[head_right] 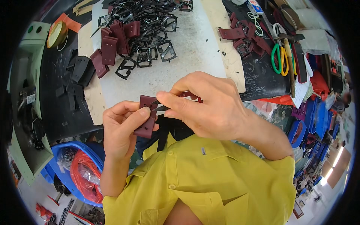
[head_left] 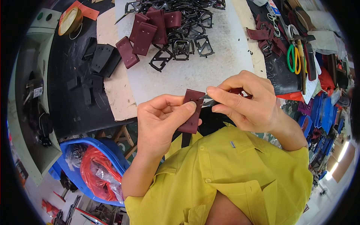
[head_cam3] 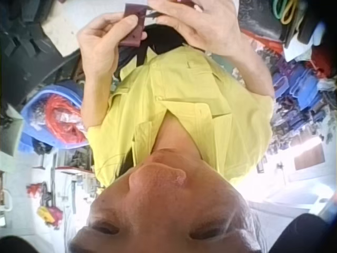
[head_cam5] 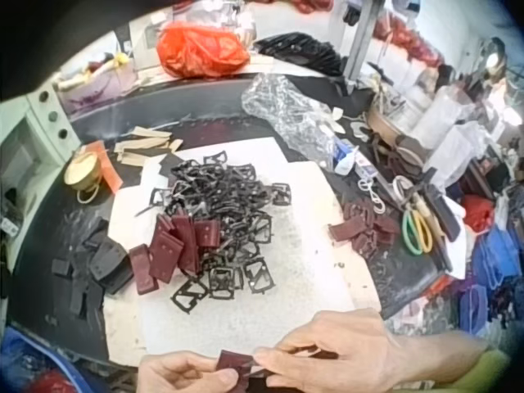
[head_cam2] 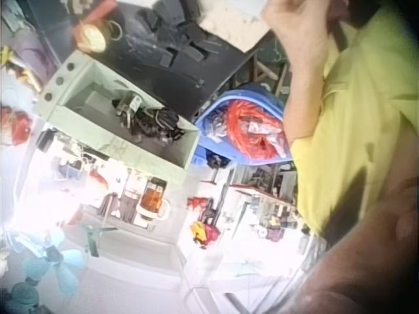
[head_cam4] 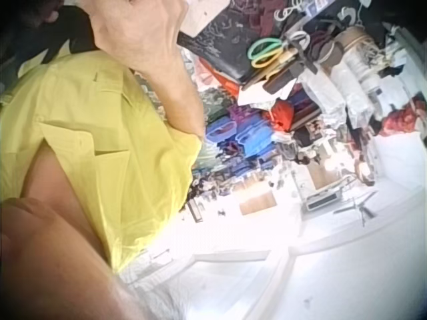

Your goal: The person assembles maroon leather-like straps with black metal buckles. They repeatedly pick up a strap and a buckle, align the buckle with the strap's holes, and use red-handled pliers to press the buckle into place. The person then inspects the assembled unit before placing it on the table and repeating the process with new components.

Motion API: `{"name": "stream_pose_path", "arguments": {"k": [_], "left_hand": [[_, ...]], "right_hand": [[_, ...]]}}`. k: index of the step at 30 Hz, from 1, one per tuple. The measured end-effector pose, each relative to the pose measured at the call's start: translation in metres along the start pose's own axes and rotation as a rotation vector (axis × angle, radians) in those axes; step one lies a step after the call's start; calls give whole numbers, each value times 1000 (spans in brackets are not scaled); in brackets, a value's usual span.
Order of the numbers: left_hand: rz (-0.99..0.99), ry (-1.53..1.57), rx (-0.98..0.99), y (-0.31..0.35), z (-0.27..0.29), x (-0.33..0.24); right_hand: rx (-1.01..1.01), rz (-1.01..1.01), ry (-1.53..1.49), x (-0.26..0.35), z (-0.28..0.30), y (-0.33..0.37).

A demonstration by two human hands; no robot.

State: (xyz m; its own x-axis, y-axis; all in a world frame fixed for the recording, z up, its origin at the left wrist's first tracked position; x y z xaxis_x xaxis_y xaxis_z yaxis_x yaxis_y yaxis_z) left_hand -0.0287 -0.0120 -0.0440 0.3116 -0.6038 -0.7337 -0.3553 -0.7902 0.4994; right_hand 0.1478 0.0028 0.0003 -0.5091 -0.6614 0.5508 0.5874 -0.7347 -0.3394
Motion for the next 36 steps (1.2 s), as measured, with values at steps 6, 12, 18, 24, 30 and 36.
{"name": "stream_pose_path", "arguments": {"k": [6, 12, 18, 24, 30, 36], "left_hand": [[2, -25, 3, 2, -3, 1], [-284, -764, -57, 8, -16, -10], [-114, -256, -90, -1, 3, -11], [-142, -130, 9, -8, 7, -11], [-239, -316, -39, -5, -5, -8], [-381, -339, -164, -1, -15, -9]], "right_hand": [[55, 54, -4, 3, 1, -2], [400, -269, -111, -7, -2, -1], [86, -319, -255, -13, 8, -3], [11, -35, -95, 15, -10, -1], [188, -46, -46, 15, -12, 0], [311, -490, -403, -12, -14, -4]]}}
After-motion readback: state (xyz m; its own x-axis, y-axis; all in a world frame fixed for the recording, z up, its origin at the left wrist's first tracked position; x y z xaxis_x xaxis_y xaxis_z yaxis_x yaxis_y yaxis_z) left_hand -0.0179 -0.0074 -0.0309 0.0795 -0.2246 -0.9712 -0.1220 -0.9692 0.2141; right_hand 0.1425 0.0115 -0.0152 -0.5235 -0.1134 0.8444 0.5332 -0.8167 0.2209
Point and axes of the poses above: each hand's wrist, its own y-axis away from the middle knuckle, its own z-axis out of the back of the hand, x = y × z, the point moved 4 cm from there along -y, towards the middle knuckle, and after that the axes turned 5 degrees about x, right-handed, at the moved point
